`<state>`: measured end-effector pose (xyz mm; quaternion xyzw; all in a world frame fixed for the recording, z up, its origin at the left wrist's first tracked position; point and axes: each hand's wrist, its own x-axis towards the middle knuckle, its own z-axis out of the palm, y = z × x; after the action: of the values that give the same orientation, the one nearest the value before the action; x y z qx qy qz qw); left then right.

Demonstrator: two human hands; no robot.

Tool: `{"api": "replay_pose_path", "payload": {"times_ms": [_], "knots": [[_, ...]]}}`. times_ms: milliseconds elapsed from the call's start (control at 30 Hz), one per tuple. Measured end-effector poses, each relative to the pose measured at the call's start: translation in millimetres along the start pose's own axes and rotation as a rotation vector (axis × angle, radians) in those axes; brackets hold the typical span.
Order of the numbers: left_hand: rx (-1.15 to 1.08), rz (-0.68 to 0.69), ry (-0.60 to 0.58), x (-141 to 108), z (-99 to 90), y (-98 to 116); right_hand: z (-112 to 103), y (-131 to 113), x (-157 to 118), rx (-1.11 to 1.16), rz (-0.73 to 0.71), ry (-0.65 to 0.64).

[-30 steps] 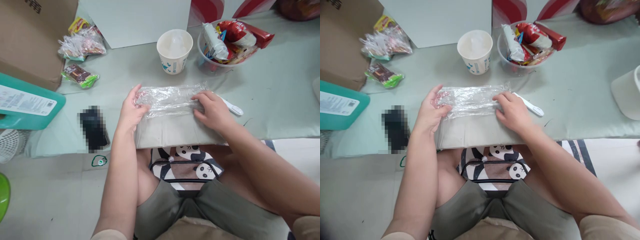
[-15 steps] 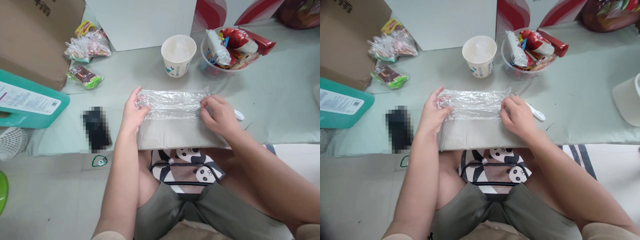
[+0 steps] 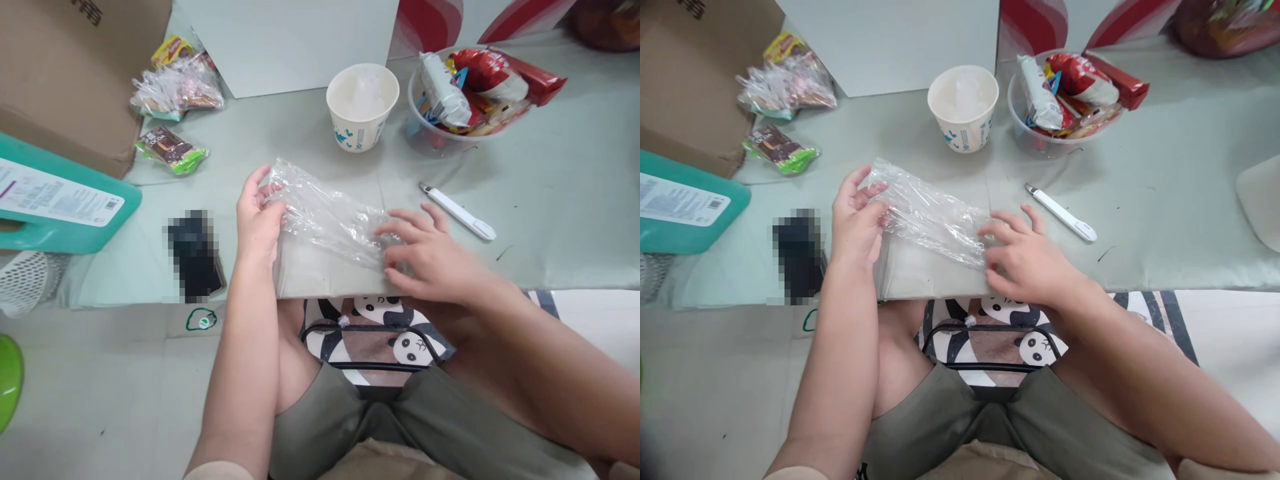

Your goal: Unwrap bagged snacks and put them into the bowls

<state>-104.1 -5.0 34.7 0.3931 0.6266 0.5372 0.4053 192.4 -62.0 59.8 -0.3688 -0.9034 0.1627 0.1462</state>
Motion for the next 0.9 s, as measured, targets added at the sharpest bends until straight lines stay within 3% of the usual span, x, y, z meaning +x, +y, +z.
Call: {"api": "replay_pose_path", "payload": {"times_ms": [100, 233, 333, 500, 567, 700, 900], "knots": [[-0.035, 0.013, -0.052, -1, -0.4, 2, -9, -7, -1, 0.112, -0.018, 0.003], [-0.118, -0.028, -0.246, -8, 0.3, 12, -21, -8, 4, 0.261, 0.136, 0.371], [-0.116, -0.055, -0.43, -17, 2.1, 23, -18, 1, 9, 0.383, 0.269, 0.446], [-0.118, -0.117, -0.73, -31, 9.1, 34, -4, 12, 16, 0.799, 0.215, 0.166], [-0.124, -0.122, -0.788, -35, 12.6, 34, -1, 8, 19, 0.852, 0.206, 0.047], [-0.084, -0.075, -0.796, -37, 15.8, 28, -2, -11, 26, 0.87, 0.168, -0.087], [-0.212, -0.201, -0.758, -31, 15.9, 28, -6, -22, 34, 0.864, 0.285, -0.169]]}}
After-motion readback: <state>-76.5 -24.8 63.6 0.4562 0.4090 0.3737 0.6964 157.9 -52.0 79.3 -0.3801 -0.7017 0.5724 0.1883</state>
